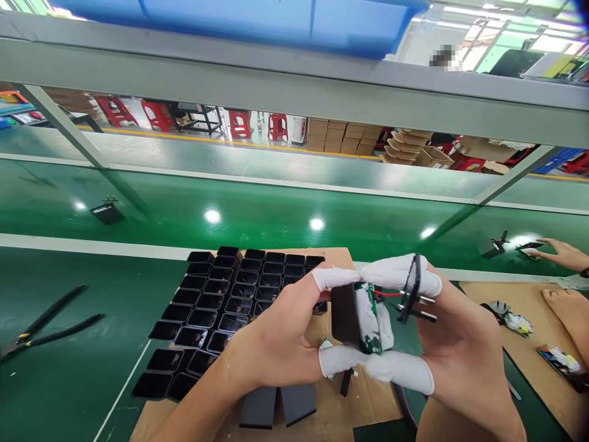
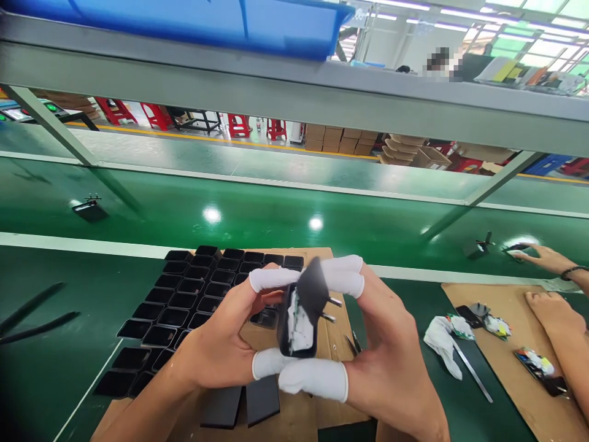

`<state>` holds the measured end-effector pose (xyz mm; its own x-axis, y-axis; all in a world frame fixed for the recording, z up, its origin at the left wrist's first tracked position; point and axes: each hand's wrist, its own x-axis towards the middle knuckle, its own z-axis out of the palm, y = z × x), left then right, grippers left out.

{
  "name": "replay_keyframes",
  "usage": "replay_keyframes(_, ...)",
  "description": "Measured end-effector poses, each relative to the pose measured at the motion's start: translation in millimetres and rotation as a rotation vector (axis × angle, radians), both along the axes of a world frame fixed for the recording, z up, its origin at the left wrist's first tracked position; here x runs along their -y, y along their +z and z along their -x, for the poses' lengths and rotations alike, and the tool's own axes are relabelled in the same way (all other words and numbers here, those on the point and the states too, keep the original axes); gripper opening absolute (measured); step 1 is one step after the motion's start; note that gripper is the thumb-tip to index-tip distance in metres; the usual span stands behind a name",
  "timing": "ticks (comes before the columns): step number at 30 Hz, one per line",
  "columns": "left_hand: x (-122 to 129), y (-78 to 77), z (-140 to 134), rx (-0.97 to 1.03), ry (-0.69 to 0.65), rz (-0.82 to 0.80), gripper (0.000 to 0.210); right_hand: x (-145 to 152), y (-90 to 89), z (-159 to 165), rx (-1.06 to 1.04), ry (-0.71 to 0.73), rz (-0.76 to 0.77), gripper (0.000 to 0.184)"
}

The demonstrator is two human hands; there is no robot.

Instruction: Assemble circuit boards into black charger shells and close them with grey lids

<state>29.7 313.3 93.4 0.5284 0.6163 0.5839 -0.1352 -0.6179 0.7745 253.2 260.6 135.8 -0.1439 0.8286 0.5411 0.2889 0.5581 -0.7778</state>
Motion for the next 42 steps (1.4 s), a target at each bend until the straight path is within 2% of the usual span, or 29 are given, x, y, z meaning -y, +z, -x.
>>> replay_keyframes(3, 0.1, 3.0, -1.4, 0.033, -0.057, 0.071, 0.080, 0.6, -2.5, -0.3, -0.042, 0.012, 0.038, 0.075)
replay_keyframes(5, 1.1, 5.8, -2.2, 0.067, -0.074, 0.119, 0.078, 0.0, -4.1, -0.7, -0.072, 0.017, 0.028, 0.075)
replay_keyframes(10, 5.3, 9.2, -2.5, 0.124, -0.085, 0.240, 0.078, -3.2, -7.2, -3.5, -0.094, -0.011, -0.046, 0.079)
replay_keyframes(13, 7.5, 7.8, -2.7, 0.169, -0.089, 0.341, 0.078, -2.7, -7.6, -4.1, -0.110, -0.035, -0.148, 0.081)
replay_keyframes(16, 9.6, 7.9, -4.2, 0.193, -0.061, 0.432, 0.074, 0.8, -6.9, -2.1, 0.014, -0.019, -0.228, 0.086)
replay_keyframes(19, 11.8, 11.1, -6.1, 0.193, 0.041, 0.502, 0.069, 3.5, -5.5, 2.1, 0.251, -0.035, -0.247, 0.093)
replay_keyframes(22, 12.5, 14.7, -5.4, 0.153, 0.122, 0.557, 0.068, 1.3, -4.5, 6.1, 0.380, -0.073, -0.275, 0.080)
replay_keyframes(24, 10.9, 15.3, -2.7, 0.134, 0.100, 0.572, 0.074, -3.2, -4.9, 7.2, 0.293, -0.071, -0.217, 0.070)
replay_keyframes(27, 6.2, 14.0, 2.5, 0.160, -0.012, 0.586, 0.081, -12.6, -8.3, 7.3, -0.058, -0.038, -0.030, 0.063)
replay_keyframes(30, 1.7, 12.9, 4.4, 0.207, -0.084, 0.664, 0.071, -22.3, -14.0, 8.9, -0.398, 0.039, 0.151, 0.055)
replay_keyframes(32, 0.1, 13.6, 3.1, 0.254, -0.073, 0.714, 0.061, -27.3, -17.4, 11.5, -0.514, 0.080, 0.246, 0.052)
replay_keyframes(35, -0.4, 16.5, -0.2, 0.331, -0.031, 0.744, 0.053, -31.2, -19.7, 16.8, -0.590, 0.091, 0.332, 0.050)
replay_keyframes(38, 0.0, 19.7, -1.8, 0.353, -0.018, 0.774, 0.048, -32.2, -19.2, 21.4, -0.612, 0.076, 0.345, 0.049)
replay_keyframes(42, -0.1, 21.7, -0.7, 0.341, 0.019, 0.801, 0.052, -31.8, -18.5, 24.2, -0.603, 0.084, 0.365, 0.048)
